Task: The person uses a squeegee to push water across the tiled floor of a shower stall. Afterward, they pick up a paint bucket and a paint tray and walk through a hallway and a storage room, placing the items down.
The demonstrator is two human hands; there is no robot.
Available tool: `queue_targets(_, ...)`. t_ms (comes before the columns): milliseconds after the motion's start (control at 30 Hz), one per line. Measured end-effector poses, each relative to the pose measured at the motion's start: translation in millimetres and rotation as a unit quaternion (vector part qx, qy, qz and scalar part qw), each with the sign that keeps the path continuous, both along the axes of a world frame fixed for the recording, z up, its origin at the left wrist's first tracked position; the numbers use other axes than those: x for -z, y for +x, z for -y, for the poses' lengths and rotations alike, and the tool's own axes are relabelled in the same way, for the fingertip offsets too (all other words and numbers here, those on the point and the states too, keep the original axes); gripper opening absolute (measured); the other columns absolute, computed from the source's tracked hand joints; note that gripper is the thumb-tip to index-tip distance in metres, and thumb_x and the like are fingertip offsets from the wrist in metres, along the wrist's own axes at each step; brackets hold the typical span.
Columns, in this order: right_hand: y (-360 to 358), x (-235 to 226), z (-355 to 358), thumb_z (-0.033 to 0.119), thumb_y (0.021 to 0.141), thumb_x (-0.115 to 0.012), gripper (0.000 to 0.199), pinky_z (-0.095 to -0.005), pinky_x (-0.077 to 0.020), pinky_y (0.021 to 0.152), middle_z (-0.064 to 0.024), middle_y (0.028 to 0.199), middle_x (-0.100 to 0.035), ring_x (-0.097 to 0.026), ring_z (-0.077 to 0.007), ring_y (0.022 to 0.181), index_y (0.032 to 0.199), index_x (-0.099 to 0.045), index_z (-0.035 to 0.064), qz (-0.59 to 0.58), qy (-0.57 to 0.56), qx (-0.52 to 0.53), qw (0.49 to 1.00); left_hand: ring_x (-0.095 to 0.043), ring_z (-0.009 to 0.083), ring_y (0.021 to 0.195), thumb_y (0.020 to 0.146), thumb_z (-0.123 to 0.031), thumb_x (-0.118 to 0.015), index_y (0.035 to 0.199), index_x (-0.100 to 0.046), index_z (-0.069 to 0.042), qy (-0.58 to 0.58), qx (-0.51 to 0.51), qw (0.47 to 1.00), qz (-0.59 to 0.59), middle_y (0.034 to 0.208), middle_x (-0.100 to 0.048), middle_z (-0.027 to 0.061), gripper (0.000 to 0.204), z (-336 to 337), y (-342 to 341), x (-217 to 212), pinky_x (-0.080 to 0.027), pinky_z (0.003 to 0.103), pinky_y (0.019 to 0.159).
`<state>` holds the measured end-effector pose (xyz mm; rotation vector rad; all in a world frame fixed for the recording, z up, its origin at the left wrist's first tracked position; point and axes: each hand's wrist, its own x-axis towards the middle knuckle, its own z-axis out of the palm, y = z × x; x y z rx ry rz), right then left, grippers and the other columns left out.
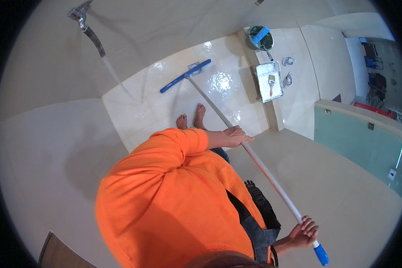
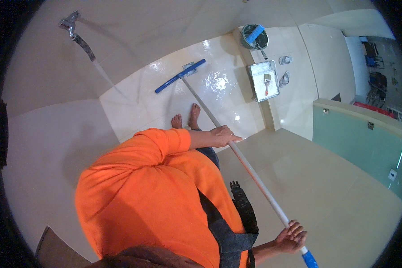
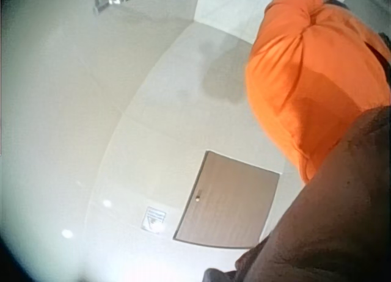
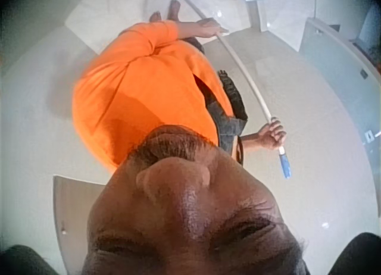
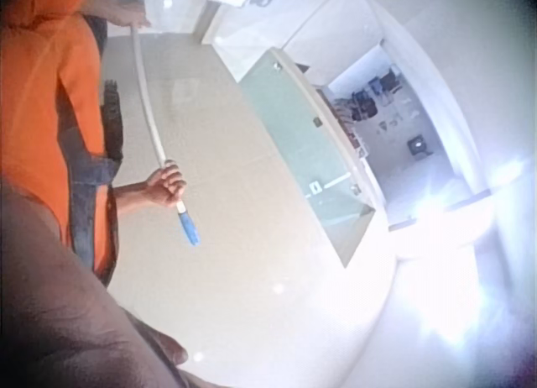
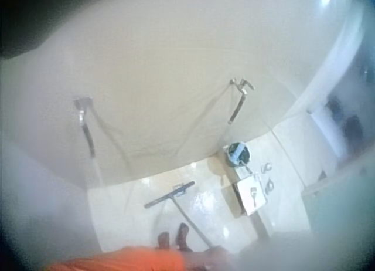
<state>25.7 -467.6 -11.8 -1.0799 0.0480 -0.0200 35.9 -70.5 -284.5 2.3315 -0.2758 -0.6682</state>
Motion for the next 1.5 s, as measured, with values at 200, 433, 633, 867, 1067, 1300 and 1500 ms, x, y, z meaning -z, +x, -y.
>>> queue_targets(200,47,-10,-1,0.026,0.094,-0.041,0.034,-0.0328,-0.0351,0.062,0.0012,0.051,-0.038,-0.037,-0.0119,0.048,0.063,-0.042,0.0138,0.047,0.065,-0.1,0.992,-0.061,0.0367,0.09,0.078,-0.015,-0.061,0.131,-0.051,-0.018,0.021,-0.089,0.993,0.072,0.091,-0.065,0.0182,0.053,-18,-30,-47,-0.047,0.045,0.082)
queue_targets(433,91,5,-79,0.029,0.094,-0.041,0.032,-0.0335,-0.0356,0.06,0.0008,0.053,-0.04,-0.04,-0.0129,0.049,0.067,-0.046,0.0122,0.052,0.12,-0.257,0.957,-0.058,0.0374,0.1,0.076,-0.019,-0.062,0.13,-0.052,-0.013,0.085,-0.207,0.974,-0.038,0.103,-0.062,0.0222,0.055,-58,-90,-74,-0.046,0.045,0.088)
queue_targets(633,121,6,-168,0.027,0.093,-0.038,0.028,-0.034,-0.036,0.061,-0.0002,0.057,-0.04,-0.039,-0.0134,0.05,0.071,-0.048,0.0114,0.079,0.145,-0.387,0.907,-0.051,0.0417,0.113,0.08,-0.023,-0.061,0.123,-0.057,-0.011,0.137,-0.321,0.937,0.019,0.132,-0.037,0.0291,0.044,-90,-148,-59,-0.038,0.047,0.098)
queue_targets(867,143,1,-266,0.026,0.089,-0.041,0.024,-0.0346,-0.0362,0.061,-0.0013,0.06,-0.039,-0.037,-0.0138,0.052,0.072,-0.042,0.0107,0.096,0.17,-0.523,0.83,-0.047,0.0494,0.114,0.084,-0.022,-0.055,0.125,-0.054,-0.017,0.147,-0.449,0.879,0.067,0.124,-0.051,0.0294,0.041,-102,-195,-64,-0.029,0.052,0.105)
queue_targets(1067,150,17,-332,0.029,0.087,-0.044,0.023,-0.0371,-0.0377,0.07,-0.0021,0.063,-0.038,-0.041,-0.0174,0.061,0.073,-0.041,0.0112,0.028,0.154,-0.574,0.804,-0.048,0.0356,0.12,0.085,-0.019,-0.053,0.123,-0.057,-0.008,0.165,-0.544,0.821,0.051,0.125,-0.053,0.024,0.039,-117,-231,5,-0.035,0.042,0.105)
queue_targets(1300,222,27,-370,0.025,0.089,-0.042,0.03,-0.0366,-0.0388,0.064,0.0005,0.054,-0.034,-0.036,-0.0151,0.051,0.061,-0.036,0.0136,0.057,0.133,-0.631,0.762,-0.057,0.0372,0.105,0.085,-0.015,-0.052,0.127,-0.055,-0.014,0.125,-0.609,0.783,0.007,0.113,-0.061,0.0214,0.042,-116,-156,10,-0.042,0.047,0.094)
queue_targets(1500,351,2,-360,0.026,0.087,-0.043,0.026,-0.0345,-0.0345,0.06,0.0021,0.054,-0.033,-0.031,-0.0126,0.049,0.064,-0.039,0.0152,0.103,0.166,-0.613,0.766,-0.061,0.0402,0.09,0.082,-0.013,-0.056,0.132,-0.051,-0.016,0.131,-0.6,0.785,0.084,0.097,-0.064,0.0233,0.05,-131,3,-33,-0.048,0.045,0.084)
